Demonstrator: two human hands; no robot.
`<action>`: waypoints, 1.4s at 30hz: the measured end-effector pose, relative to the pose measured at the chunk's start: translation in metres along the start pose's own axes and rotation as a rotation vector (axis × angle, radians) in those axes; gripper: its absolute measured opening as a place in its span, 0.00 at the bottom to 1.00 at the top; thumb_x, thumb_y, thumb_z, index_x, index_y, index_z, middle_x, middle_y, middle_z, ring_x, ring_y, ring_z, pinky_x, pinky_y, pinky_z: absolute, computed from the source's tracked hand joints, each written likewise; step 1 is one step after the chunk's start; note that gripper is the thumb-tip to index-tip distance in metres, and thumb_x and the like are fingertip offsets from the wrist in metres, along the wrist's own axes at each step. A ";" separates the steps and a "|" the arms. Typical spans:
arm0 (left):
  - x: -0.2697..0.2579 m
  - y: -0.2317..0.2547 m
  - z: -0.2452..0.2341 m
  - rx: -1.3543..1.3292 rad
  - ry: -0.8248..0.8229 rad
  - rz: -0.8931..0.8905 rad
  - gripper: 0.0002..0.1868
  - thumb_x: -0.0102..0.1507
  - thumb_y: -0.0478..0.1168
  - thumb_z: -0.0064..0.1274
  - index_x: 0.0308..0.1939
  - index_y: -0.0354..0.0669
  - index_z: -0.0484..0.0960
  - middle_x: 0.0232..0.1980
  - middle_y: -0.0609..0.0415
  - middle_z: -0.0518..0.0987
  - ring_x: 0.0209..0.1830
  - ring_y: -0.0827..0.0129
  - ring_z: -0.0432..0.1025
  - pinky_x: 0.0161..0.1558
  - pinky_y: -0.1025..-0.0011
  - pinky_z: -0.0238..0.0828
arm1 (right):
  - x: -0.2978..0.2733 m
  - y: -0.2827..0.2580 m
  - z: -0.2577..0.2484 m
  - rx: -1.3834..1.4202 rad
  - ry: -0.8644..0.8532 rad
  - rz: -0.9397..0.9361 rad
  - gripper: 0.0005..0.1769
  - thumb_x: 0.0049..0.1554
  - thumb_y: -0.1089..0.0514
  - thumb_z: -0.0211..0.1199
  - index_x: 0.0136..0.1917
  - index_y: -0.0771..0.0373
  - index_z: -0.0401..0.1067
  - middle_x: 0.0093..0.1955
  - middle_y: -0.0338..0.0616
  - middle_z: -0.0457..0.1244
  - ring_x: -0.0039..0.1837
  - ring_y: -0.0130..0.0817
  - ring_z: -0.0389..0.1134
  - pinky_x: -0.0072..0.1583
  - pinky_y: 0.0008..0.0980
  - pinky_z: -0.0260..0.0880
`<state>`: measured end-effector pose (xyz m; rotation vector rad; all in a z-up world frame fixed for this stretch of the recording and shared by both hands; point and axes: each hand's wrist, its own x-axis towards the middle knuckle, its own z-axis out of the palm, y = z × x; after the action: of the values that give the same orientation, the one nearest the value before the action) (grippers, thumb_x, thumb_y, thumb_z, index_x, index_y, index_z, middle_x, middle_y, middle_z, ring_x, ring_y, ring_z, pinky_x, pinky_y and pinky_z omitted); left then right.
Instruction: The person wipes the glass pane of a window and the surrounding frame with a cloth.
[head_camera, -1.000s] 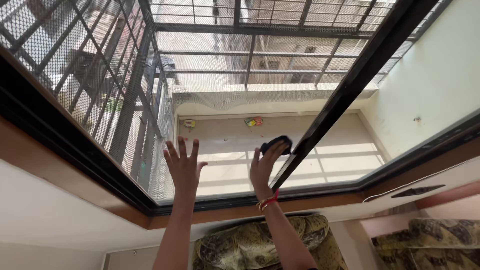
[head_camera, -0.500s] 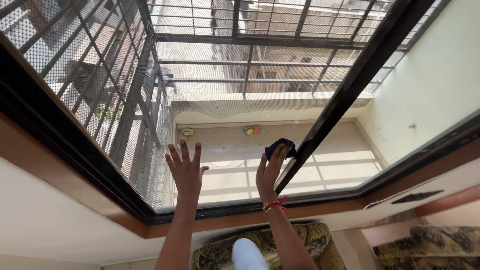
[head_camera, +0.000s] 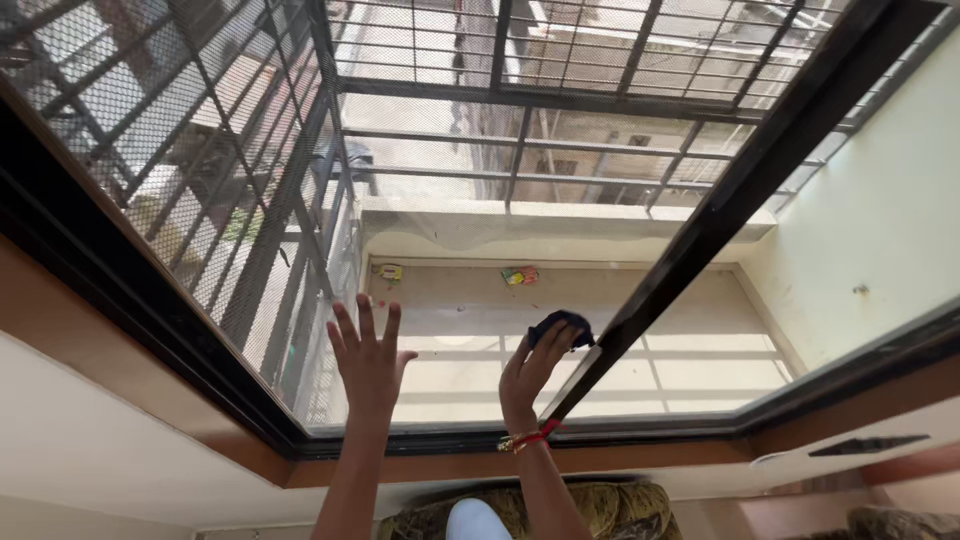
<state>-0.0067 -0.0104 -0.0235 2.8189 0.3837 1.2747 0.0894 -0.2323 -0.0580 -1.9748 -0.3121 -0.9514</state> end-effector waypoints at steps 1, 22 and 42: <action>0.002 0.002 -0.004 0.005 0.012 0.005 0.67 0.44 0.61 0.73 0.80 0.66 0.45 0.84 0.44 0.36 0.83 0.37 0.34 0.75 0.32 0.49 | -0.006 -0.005 0.002 0.015 -0.028 -0.009 0.36 0.69 0.57 0.45 0.82 0.78 0.39 0.84 0.76 0.32 0.85 0.70 0.30 0.80 0.59 0.36; -0.009 0.040 -0.051 -0.205 -0.077 -0.179 0.59 0.49 0.46 0.72 0.79 0.57 0.52 0.82 0.37 0.43 0.83 0.39 0.40 0.74 0.50 0.57 | 0.011 0.034 -0.025 -0.041 -0.080 -0.031 0.40 0.70 0.49 0.45 0.81 0.82 0.39 0.83 0.81 0.31 0.85 0.71 0.30 0.81 0.57 0.35; -0.013 0.034 -0.045 -0.174 -0.087 -0.118 0.59 0.52 0.44 0.71 0.80 0.57 0.50 0.83 0.40 0.41 0.83 0.40 0.41 0.77 0.49 0.53 | -0.003 0.045 -0.017 -0.196 -0.041 -0.193 0.31 0.67 0.57 0.54 0.77 0.78 0.54 0.82 0.73 0.42 0.85 0.66 0.38 0.80 0.58 0.44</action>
<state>-0.0413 -0.0499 0.0011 2.6526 0.4075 1.1009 0.1032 -0.2708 -0.0827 -2.1744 -0.4541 -1.0996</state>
